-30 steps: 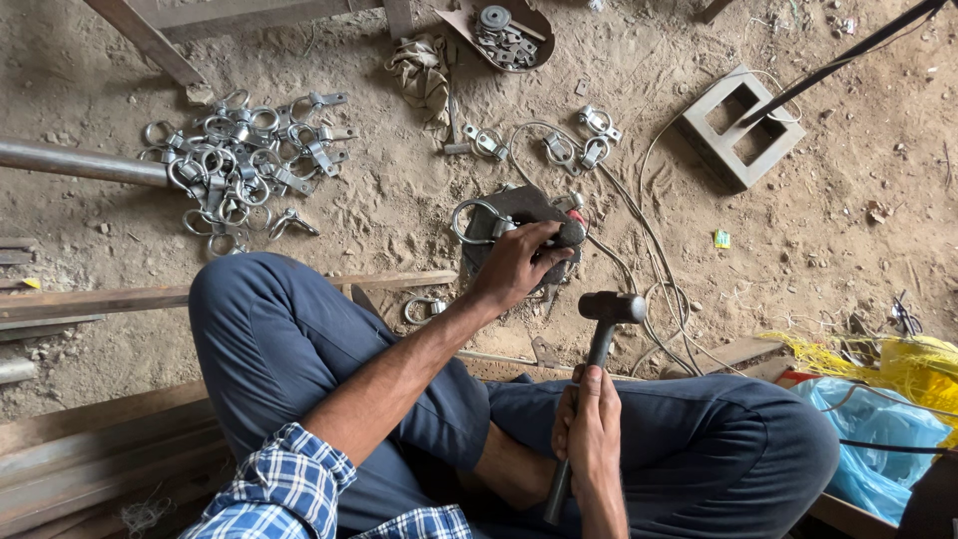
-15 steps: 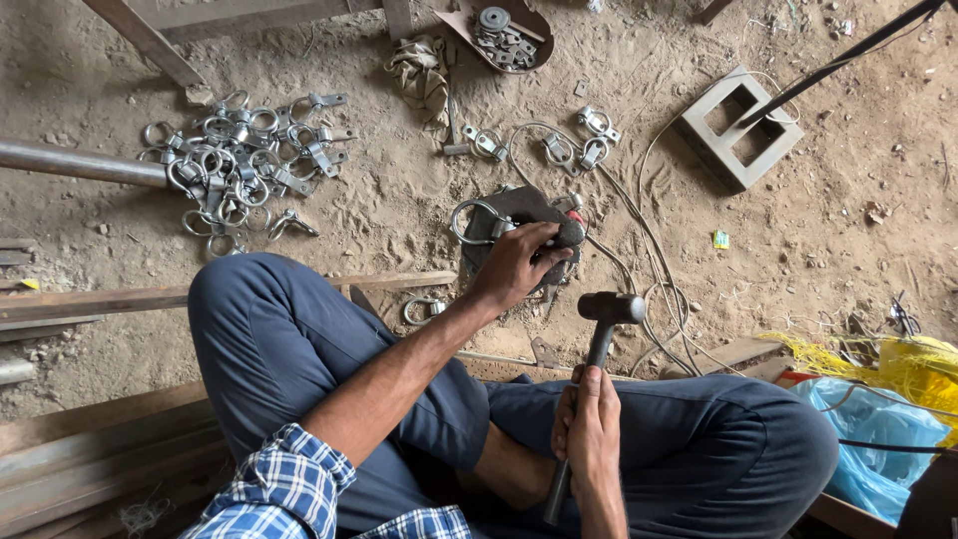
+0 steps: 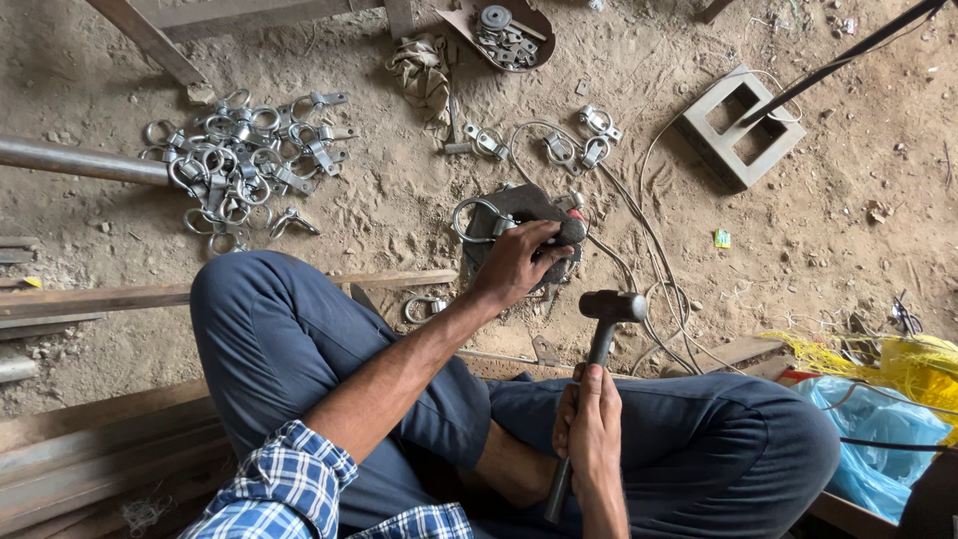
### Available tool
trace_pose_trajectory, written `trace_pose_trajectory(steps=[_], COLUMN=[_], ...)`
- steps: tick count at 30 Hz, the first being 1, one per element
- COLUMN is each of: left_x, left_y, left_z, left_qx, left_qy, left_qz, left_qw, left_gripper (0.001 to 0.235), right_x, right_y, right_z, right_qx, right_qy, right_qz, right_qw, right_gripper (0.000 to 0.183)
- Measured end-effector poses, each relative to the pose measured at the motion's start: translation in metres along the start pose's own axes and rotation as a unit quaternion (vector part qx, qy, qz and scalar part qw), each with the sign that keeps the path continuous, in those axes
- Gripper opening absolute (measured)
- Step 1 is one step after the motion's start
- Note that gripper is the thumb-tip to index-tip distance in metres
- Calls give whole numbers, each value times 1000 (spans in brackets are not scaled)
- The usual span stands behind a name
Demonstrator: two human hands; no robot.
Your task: The person assembles metal clamps by hand and using a hammer, inserting pins into the clamp bodies and tapping them into place.
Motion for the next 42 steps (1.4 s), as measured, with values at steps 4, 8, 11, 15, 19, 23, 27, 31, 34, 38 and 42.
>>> trace_pose_trajectory(steps=[4, 8, 11, 15, 19, 23, 27, 31, 34, 38, 42], left_x=[-1, -3, -3, -3, -4, -5, -6, -5, -3, -2, 13], left_y=[4, 4, 4, 1, -1, -3, -5, -5, -10, -7, 1], left_z=[2, 5, 5, 4, 4, 6, 6, 6, 7, 6, 7], left_qx=[2, 5, 21, 6, -5, -16, 8, 10, -32, -48, -29], left_qy=[13, 18, 0, 7, 14, 23, 17, 12, 41, 37, 32], left_qz=[9, 3, 10, 20, 21, 35, 2, -6, 14, -23, -6], left_qw=[1000, 1000, 1000, 1000, 1000, 999, 1000, 1000, 999, 998, 999], left_gripper=[38, 36, 34, 35, 34, 32, 30, 28, 31, 40, 43], right_x=[0, 1, 0, 0, -1, 0, 1, 2, -5, -4, -5], right_y=[0, -1, -1, -1, -1, -2, -1, -1, -6, -10, -8], right_z=[-1, 0, 0, -1, -1, 0, -1, 0, 3, 5, 10], right_qx=[1, -5, -10, -8, -13, -7, -17, -5, 0, -16, -5], right_qy=[5, 5, 7, 9, 15, 9, 18, -2, -8, 16, -2], right_qz=[10, 6, -1, 6, 7, 11, 17, 0, 5, 11, -22], right_qw=[1000, 1000, 1000, 1000, 1000, 1000, 1000, 1000, 1000, 1000, 1000], right_gripper=[39, 38, 39, 37, 38, 37, 37, 35, 35, 36, 37])
Point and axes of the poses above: each hand's wrist, its own z-axis towards the middle knuckle, its own x-axis out of the palm, y = z × x, the point moved 1 cm from there along z, towards the middle knuckle, and after that the axes turned 8 degrees about z, right-handed, at the moved point
